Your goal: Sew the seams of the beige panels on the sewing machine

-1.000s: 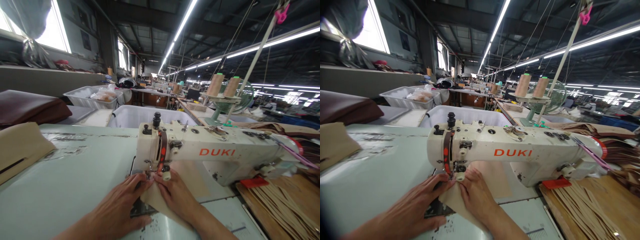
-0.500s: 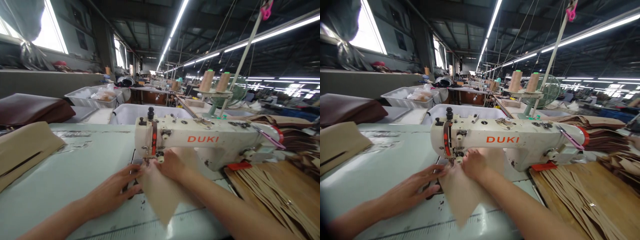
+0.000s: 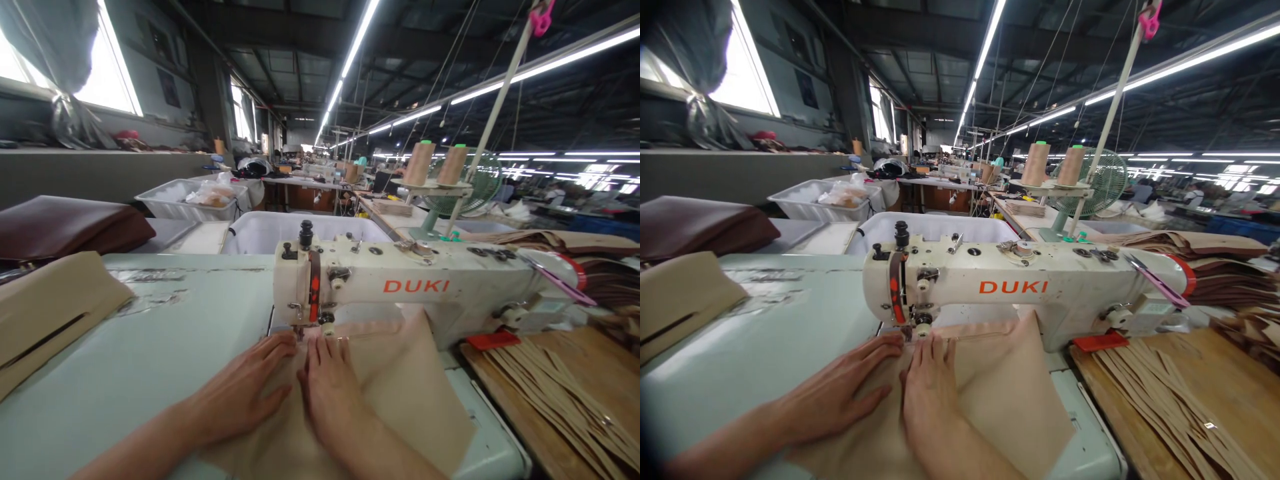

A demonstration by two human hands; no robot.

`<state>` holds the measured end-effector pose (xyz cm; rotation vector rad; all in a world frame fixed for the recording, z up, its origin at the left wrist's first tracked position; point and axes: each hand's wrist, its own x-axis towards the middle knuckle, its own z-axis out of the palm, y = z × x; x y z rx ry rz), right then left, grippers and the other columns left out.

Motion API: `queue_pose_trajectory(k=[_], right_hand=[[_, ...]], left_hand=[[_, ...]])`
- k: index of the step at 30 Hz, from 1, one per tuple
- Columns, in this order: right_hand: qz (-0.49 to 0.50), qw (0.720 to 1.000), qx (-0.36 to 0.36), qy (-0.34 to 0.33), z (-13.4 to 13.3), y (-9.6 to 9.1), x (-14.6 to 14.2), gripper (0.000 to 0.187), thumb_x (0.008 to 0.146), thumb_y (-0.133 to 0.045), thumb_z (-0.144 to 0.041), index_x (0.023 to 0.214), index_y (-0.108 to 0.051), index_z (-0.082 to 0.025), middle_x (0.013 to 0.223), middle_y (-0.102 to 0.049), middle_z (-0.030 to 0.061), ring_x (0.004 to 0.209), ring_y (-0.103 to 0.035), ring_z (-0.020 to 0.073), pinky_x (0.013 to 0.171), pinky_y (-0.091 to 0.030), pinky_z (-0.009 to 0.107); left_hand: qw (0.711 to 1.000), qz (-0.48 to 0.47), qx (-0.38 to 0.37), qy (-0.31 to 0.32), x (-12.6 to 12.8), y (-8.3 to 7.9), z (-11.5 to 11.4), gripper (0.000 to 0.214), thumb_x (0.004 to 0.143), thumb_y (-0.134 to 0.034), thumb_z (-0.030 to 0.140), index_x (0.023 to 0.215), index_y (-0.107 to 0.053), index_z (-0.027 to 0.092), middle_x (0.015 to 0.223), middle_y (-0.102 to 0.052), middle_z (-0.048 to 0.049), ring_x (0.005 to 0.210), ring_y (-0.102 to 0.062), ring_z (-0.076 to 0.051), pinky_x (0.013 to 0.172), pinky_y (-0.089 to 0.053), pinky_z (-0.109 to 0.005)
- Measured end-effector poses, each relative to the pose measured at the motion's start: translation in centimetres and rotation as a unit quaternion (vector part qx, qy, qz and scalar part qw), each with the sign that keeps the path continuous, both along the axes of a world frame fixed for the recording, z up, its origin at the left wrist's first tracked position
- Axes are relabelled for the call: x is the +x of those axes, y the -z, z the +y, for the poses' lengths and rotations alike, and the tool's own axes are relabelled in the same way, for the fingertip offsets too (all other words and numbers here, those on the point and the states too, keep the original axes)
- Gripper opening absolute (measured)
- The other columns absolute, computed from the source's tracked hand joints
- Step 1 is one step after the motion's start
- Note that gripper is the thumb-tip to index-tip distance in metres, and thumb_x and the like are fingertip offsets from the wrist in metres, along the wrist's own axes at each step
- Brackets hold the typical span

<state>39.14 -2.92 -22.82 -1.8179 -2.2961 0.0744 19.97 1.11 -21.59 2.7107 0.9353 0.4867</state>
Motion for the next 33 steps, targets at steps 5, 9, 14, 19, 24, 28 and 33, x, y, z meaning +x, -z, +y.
queue_pose_trajectory(k=[5, 9, 14, 19, 24, 28, 33], right_hand=[[0.040, 0.998, 0.002, -0.055, 0.3, -0.1, 1.5, 0.045, 0.101, -0.050, -0.027, 0.143, -0.049, -0.011, 0.146, -0.048, 0.0158, 0.137, -0.042, 0.0335, 0.117, -0.029, 0.061], [0.027, 0.997, 0.019, -0.065, 0.3, 1.1, 1.9, 0.046, 0.103, -0.047, -0.030, 0.144, -0.046, -0.009, 0.149, -0.045, 0.0156, 0.140, -0.038, 0.0334, 0.118, -0.030, 0.059], [0.002, 0.996, 0.063, -0.069, 0.4, 2.6, 1.5, 0.049, 0.104, -0.043, -0.034, 0.144, -0.047, -0.006, 0.145, -0.048, 0.0179, 0.139, -0.040, 0.0338, 0.116, -0.036, 0.055], [0.020, 0.993, 0.090, -0.068, 0.7, 3.4, 1.6, 0.051, 0.105, -0.040, -0.040, 0.144, -0.047, -0.008, 0.147, -0.047, 0.0164, 0.139, -0.041, 0.0340, 0.115, -0.036, 0.057], [0.029, 0.993, 0.100, -0.057, 1.1, 3.8, 1.3, 0.049, 0.104, -0.041, -0.040, 0.142, -0.051, -0.009, 0.143, -0.051, 0.0179, 0.135, -0.045, 0.0352, 0.115, -0.035, 0.059], [0.034, 0.994, 0.092, -0.052, 1.3, 3.7, 1.1, 0.050, 0.104, -0.041, -0.042, 0.140, -0.053, -0.009, 0.142, -0.052, 0.0183, 0.136, -0.044, 0.0341, 0.117, -0.031, 0.059], [0.023, 0.995, 0.077, -0.052, 1.3, 3.6, 1.1, 0.046, 0.104, -0.043, -0.041, 0.135, -0.057, -0.010, 0.141, -0.053, 0.0178, 0.138, -0.042, 0.0336, 0.118, -0.028, 0.060]], left_hand=[[0.998, 0.030, 0.060, 0.020, -0.3, 0.8, -0.4, 0.070, 0.081, -0.051, 0.014, 0.148, -0.030, 0.020, 0.154, -0.037, -0.0092, 0.142, -0.037, -0.026, 0.116, -0.039, -0.047], [0.997, 0.028, 0.074, 0.013, -0.4, 1.4, -0.5, 0.074, 0.078, -0.051, 0.013, 0.148, -0.029, 0.024, 0.154, -0.037, -0.0066, 0.141, -0.039, -0.025, 0.113, -0.043, -0.045], [0.994, 0.009, 0.105, 0.007, -1.2, 2.0, -0.1, 0.082, 0.077, -0.055, 0.017, 0.152, -0.024, 0.030, 0.154, -0.039, -0.0027, 0.135, -0.048, -0.025, 0.110, -0.046, -0.040], [0.994, 0.018, 0.104, 0.004, -2.0, 3.1, 0.8, 0.084, 0.077, -0.056, 0.018, 0.153, -0.025, 0.035, 0.154, -0.039, 0.0016, 0.133, -0.050, -0.024, 0.110, -0.045, -0.034], [0.996, 0.002, 0.089, 0.001, -2.2, 3.9, 1.5, 0.084, 0.076, -0.058, 0.016, 0.152, -0.028, 0.037, 0.153, -0.040, 0.0037, 0.132, -0.051, -0.023, 0.113, -0.041, -0.033], [0.994, 0.003, 0.105, -0.001, -2.2, 3.8, 1.7, 0.086, 0.073, -0.057, 0.015, 0.152, -0.029, 0.034, 0.153, -0.041, 0.0021, 0.133, -0.050, -0.024, 0.113, -0.041, -0.035], [0.992, 0.001, 0.125, 0.001, -1.7, 2.8, 1.7, 0.085, 0.070, -0.056, 0.015, 0.149, -0.032, 0.033, 0.149, -0.047, 0.0014, 0.130, -0.053, -0.024, 0.111, -0.044, -0.037]])
